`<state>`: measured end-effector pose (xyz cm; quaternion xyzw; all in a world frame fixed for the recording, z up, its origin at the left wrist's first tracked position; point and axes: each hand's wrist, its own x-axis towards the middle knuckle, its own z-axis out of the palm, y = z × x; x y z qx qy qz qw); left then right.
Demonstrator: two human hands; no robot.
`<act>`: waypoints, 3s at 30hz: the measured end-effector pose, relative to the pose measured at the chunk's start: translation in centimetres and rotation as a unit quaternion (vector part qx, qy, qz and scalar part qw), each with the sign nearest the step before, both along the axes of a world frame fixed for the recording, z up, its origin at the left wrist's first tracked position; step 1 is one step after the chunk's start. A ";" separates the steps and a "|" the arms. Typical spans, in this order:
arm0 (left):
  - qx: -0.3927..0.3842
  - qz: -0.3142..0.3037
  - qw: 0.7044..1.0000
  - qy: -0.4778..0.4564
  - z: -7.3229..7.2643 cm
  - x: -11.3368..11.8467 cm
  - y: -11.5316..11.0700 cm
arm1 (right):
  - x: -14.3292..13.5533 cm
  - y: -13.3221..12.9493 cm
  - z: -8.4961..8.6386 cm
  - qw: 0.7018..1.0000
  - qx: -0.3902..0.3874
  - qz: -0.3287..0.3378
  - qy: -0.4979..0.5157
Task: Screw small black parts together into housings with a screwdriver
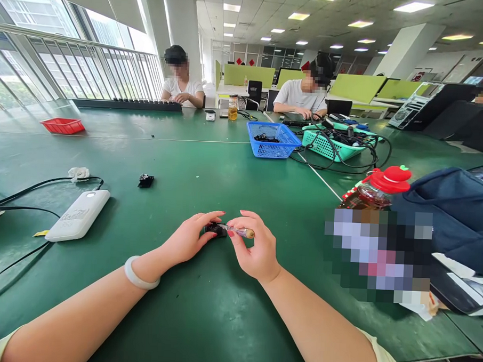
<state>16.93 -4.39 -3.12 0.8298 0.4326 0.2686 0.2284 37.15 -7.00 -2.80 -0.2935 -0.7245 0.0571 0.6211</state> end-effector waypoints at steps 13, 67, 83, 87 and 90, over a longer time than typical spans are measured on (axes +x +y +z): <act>-0.043 0.005 0.999 -0.016 -0.5 -0.3 0.5 | -0.3 -0.3 0.3 0.999 -0.004 0.034 -0.020; -0.031 -0.022 0.999 0.014 -0.1 -0.5 -0.2 | -1.5 -2.0 1.5 0.916 0.235 0.056 -0.320; -0.042 -0.010 0.999 0.012 -0.2 -0.3 -0.2 | -2.1 -2.1 0.6 0.919 0.243 0.057 -0.304; -0.046 -0.002 0.999 0.006 -0.2 -0.3 -0.3 | -1.5 -1.9 0.7 0.922 0.235 0.053 -0.302; -0.045 0.000 0.999 0.005 -0.2 -0.3 -0.2 | -1.4 -1.9 0.7 0.922 0.236 0.058 -0.301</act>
